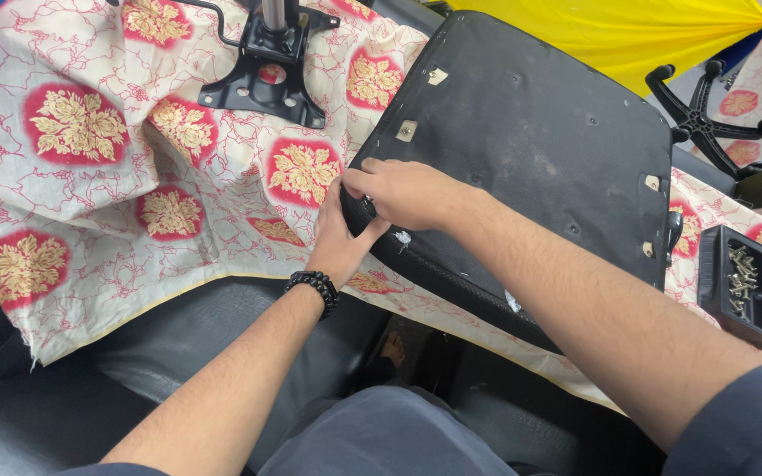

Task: The person uses a screwdriver to fasten screws into the underside of a black chair seat, then attaches a black plastic frame to the seat. The person works methodically, securing each screw before moving to the next.

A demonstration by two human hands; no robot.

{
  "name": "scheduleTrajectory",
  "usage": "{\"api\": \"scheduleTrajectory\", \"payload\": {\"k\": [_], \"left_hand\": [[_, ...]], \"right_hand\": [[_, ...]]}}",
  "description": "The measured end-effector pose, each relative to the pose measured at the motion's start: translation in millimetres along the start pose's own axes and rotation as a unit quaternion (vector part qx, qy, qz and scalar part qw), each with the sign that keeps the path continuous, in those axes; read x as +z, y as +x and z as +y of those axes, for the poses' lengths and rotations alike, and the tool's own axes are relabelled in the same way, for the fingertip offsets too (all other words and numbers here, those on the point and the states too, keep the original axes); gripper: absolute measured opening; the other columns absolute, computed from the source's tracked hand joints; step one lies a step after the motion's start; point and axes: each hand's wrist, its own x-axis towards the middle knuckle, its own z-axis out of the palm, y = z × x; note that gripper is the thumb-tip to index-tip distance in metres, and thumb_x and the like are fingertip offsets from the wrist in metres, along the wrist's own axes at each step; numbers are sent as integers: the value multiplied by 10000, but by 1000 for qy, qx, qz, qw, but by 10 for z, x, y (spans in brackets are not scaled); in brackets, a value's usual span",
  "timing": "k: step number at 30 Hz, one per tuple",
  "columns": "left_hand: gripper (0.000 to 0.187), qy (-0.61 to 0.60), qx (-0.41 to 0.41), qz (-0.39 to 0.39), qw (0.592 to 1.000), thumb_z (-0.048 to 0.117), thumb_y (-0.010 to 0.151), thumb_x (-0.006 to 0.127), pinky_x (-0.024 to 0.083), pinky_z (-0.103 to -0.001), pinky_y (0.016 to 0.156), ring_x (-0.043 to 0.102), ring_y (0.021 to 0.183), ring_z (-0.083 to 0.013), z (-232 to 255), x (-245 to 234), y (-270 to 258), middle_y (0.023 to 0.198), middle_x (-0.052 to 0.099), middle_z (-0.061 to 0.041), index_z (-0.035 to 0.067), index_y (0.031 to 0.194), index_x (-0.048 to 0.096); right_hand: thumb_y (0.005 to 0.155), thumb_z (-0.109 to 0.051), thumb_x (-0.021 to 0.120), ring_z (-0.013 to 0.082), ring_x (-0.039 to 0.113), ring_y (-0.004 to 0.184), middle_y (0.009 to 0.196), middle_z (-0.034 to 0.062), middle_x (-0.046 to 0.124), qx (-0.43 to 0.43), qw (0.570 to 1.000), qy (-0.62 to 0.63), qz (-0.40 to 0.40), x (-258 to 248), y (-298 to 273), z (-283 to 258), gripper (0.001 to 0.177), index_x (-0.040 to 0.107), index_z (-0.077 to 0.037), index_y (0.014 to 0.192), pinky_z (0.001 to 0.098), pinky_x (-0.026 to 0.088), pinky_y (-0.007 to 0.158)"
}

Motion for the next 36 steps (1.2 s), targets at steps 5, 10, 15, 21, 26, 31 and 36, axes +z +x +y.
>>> {"api": "scheduleTrajectory", "payload": {"k": [5,10,15,21,26,31,36], "left_hand": [[1036,-6,3,3,1000,477,828,792,331,-460,1189,414,1446,-368,10,5,-21,1538,418,-241,36,1582,235],[1048,1,12,3,1000,476,822,794,320,-471,1185,396,1450,-380,30,-8,-17,1546,400,-252,26,1582,230],[1060,7,-10,4,1000,506,848,791,272,-483,1205,313,1497,-389,68,-15,-45,1590,336,-262,23,1593,212],[1079,-11,0,-10,1000,508,827,784,266,-465,1215,315,1506,-367,96,-30,-39,1598,344,-248,16,1593,205],[1061,-14,5,-11,1000,497,838,772,273,-460,1218,325,1511,-366,88,-30,-25,1600,348,-247,9,1591,205],[1077,4,-30,-37,999,505,823,765,279,-458,1214,330,1499,-361,-70,-14,8,1597,342,-235,45,1599,176],[1138,39,35,-26,998,488,855,786,219,-480,1239,224,1542,-406,-234,28,76,1649,222,-283,18,1619,84]], "right_hand": [[914,-382,642,379,709,863,924,158,706,168,980,-49,-97,-11,-5,-12,310,642,-101,1045,493,561,684],[895,-254,624,357,727,807,847,133,728,108,990,-75,-53,-1,4,-60,223,637,-63,1009,495,566,668],[973,-448,645,372,712,803,827,165,708,214,966,-93,-111,-20,41,-31,374,636,-79,1031,488,565,682],[802,-182,655,343,722,781,808,128,734,68,995,-67,8,56,50,-33,273,647,-55,1044,491,557,615],[911,-382,640,328,721,819,864,127,734,138,983,-97,-66,47,85,-27,367,634,-84,1126,467,538,691],[926,-314,632,278,729,874,894,78,750,103,985,-124,-63,91,21,-39,290,654,-116,1136,461,496,778],[789,-276,681,314,724,744,850,125,727,-25,993,-75,88,97,-29,14,381,673,-95,1125,495,471,596]]}}
